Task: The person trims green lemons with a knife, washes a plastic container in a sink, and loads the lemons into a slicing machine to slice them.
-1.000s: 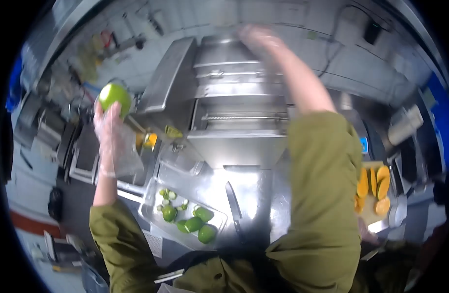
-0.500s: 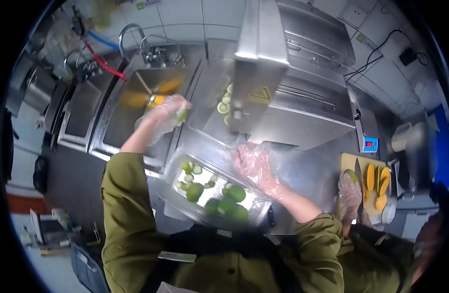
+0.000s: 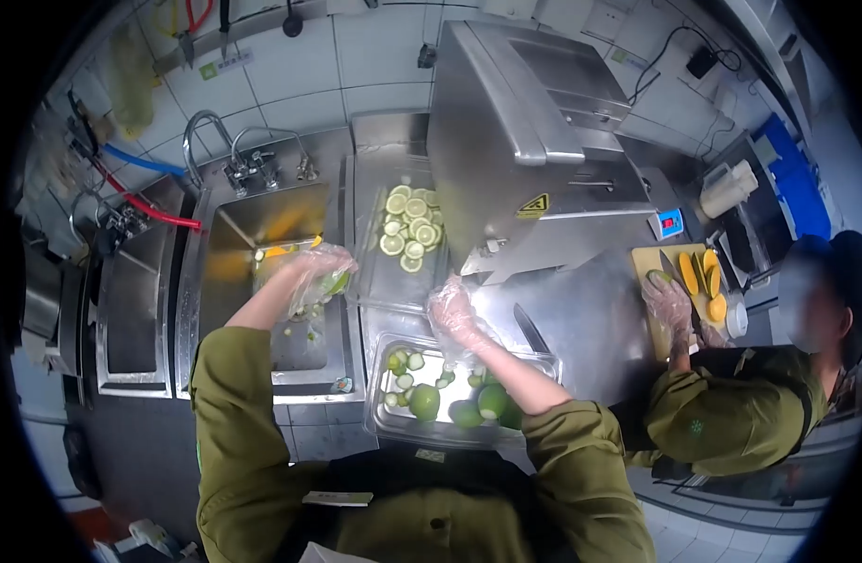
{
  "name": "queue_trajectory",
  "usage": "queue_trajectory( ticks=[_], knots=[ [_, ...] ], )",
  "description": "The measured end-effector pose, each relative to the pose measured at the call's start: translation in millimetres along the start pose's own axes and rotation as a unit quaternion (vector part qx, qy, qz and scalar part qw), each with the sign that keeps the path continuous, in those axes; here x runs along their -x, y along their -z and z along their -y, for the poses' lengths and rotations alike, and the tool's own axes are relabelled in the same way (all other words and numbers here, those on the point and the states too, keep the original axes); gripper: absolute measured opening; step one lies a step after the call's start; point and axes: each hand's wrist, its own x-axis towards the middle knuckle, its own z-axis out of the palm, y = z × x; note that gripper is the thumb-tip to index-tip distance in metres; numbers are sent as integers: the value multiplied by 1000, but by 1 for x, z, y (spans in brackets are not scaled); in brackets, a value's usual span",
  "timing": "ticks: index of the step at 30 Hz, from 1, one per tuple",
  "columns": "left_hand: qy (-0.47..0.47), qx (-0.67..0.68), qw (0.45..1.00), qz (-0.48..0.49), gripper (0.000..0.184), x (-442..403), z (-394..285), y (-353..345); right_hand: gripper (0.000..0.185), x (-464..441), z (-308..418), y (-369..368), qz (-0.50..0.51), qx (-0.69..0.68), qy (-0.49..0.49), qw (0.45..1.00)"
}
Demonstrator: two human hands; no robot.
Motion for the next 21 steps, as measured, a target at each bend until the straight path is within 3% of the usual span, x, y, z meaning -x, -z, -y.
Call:
queue_trajectory(
  ticks=[2, 3, 4, 5, 6, 7, 8, 9, 11, 12, 13, 14, 15, 16, 17, 18, 21],
  knots=[
    [58, -33, 997, -47, 52, 22, -30, -4, 28, 1, 11, 35, 105, 54, -41, 992],
    [75, -87, 992, -51, 52, 22, -37, 1, 23, 12, 1, 55, 77, 53, 22, 995],
    [91, -139, 985, -54, 51, 22, -44, 6, 21, 22, 8, 86, -3, 20, 0, 1000],
    [115, -173, 976, -64, 48, 48, -93, 14, 22, 27, 11, 114, -87, -13, -18, 996],
    [64, 16, 991, -116, 39, 45, -76, 26, 29, 24, -9, 129, -268, -16, 83, 960],
    [-99, 218, 961, -137, 34, 56, -94, 34, 35, 12, -33, 144, -367, 80, 135, 917],
    [-111, 234, 948, -185, 39, 70, -142, 38, 34, -4, -39, 163, -399, 174, 119, 892],
    [-188, 63, 954, -225, 53, 61, -164, 56, 32, -23, -38, 183, -387, 195, 104, 895],
    [-304, -208, 900, -234, 79, 60, -245, 79, 16, -51, -57, 197, -384, 228, 138, 884],
    [-367, -346, 827, -246, 85, 53, -280, 86, 12, -59, -67, 202, -376, 231, 169, 882],
    [-407, -415, 784, -218, 84, 43, -308, 93, 11, -61, -63, 208, -326, 222, 138, 909],
    [-367, -459, 792, -162, 80, 47, -342, 94, 13, -63, -58, 210, -274, 211, 106, 932],
    [-342, -488, 793, -128, 77, 40, -363, 92, 17, -73, -75, 199, -342, 202, 160, 904],
    [-316, -516, 791, -92, 76, 33, -384, 89, 16, -79, -92, 186, -340, 90, 138, 926],
    [-223, -529, 818, -42, 77, 28, -406, 83, 15, -80, -98, 175, -332, -24, 111, 936],
    [-175, -556, 812, -36, 78, 32, -422, 81, 15, -78, -101, 175, -312, 30, 131, 940],
    [-153, -352, 921, -63, 76, 11, -424, 127, 18, -71, -79, 186, -258, 185, 190, 929]
  ],
)
